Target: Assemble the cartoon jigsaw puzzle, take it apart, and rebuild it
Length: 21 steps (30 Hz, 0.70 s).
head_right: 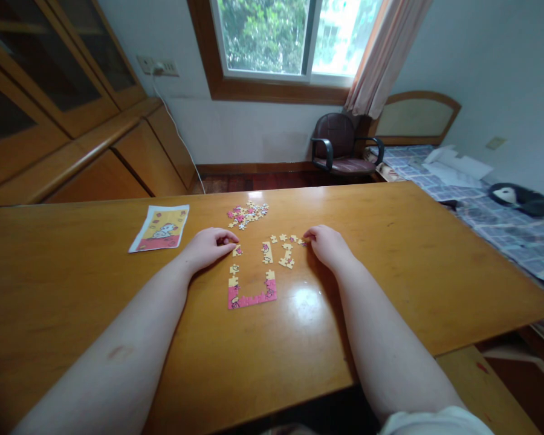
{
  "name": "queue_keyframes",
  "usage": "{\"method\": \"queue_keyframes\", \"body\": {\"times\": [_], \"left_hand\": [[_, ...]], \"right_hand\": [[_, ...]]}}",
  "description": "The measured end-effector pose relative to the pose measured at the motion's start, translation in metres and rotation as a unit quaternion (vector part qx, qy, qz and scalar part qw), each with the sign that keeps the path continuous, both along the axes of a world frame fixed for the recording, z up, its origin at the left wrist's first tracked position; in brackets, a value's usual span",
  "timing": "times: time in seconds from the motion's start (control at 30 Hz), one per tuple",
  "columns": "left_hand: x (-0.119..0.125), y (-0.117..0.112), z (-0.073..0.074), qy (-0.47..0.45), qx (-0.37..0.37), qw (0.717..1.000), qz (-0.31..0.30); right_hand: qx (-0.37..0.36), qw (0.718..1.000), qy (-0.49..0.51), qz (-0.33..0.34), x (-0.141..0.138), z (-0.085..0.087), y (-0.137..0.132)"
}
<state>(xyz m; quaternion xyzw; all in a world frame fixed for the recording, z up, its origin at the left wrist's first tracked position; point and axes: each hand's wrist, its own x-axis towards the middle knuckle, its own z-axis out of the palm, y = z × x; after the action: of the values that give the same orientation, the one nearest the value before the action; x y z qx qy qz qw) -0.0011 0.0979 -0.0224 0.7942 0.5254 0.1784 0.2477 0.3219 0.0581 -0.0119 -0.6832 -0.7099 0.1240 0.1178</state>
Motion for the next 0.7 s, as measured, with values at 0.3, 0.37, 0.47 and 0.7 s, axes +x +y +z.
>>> {"method": "queue_keyframes", "body": {"times": [0.3, 0.37, 0.47, 0.7], "left_hand": [[0.000, 0.000, 0.000, 0.007, 0.001, 1.000, 0.000], [0.000, 0.000, 0.000, 0.008, 0.001, 1.000, -0.001], [0.000, 0.000, 0.001, 0.010, 0.001, 1.000, -0.001], [0.000, 0.000, 0.001, 0.009, -0.002, 1.000, 0.000]], "right_hand": [[-0.005, 0.999, 0.019, 0.046, -0.006, 0.003, -0.002], [-0.020, 0.998, 0.012, 0.053, -0.008, 0.006, -0.003], [-0.041, 0.998, 0.006, 0.037, -0.009, 0.012, -0.005], [-0.044, 0.996, 0.030, 0.078, -0.006, 0.014, -0.006]]}}
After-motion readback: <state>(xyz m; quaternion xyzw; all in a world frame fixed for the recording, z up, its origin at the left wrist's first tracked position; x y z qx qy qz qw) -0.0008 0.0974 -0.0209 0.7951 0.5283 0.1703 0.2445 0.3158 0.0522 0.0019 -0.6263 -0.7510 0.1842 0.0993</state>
